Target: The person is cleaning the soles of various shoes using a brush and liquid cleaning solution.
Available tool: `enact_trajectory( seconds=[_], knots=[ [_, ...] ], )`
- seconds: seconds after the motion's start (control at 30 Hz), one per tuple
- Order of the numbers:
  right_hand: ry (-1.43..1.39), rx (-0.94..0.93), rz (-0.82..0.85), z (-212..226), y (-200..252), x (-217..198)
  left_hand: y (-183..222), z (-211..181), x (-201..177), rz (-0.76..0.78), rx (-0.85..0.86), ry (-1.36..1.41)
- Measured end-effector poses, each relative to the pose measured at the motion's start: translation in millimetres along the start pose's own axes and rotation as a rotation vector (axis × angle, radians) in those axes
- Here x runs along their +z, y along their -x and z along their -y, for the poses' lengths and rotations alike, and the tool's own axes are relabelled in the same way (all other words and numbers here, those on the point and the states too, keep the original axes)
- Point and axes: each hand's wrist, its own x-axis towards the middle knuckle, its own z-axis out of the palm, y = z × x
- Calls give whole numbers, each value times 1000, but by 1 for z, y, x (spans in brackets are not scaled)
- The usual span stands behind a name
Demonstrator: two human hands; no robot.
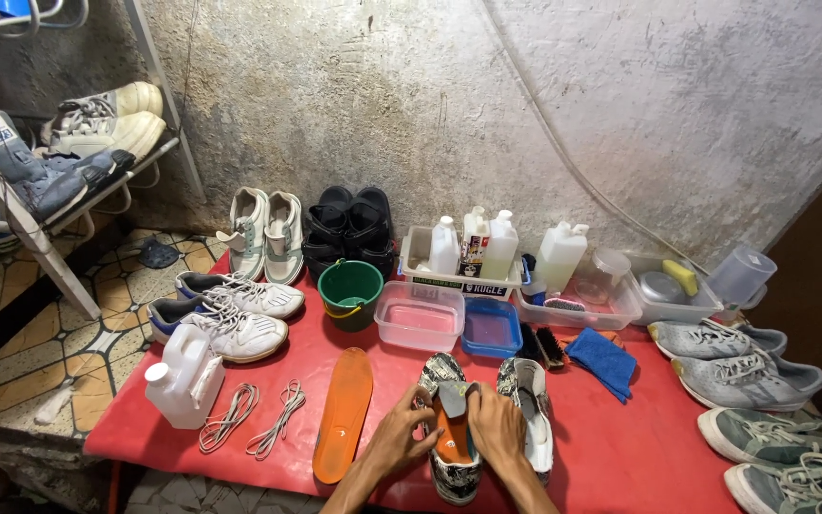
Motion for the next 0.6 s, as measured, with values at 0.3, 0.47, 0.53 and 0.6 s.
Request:
enact_trajectory(
  seconds=[0.3,0.47,0.53,0.6],
  knots=[
    [72,103,-18,7,-1,5,-6,-15,6,172,137,-309],
    [107,89,207,12,10,-20,2,1,23,77,-70,-165],
    [153,93,281,21,8,-32,-2,4,26,38,-117,-176],
    [271,-42,284,23,10,-28,1,-10,19,30,-145,-93]
  ],
)
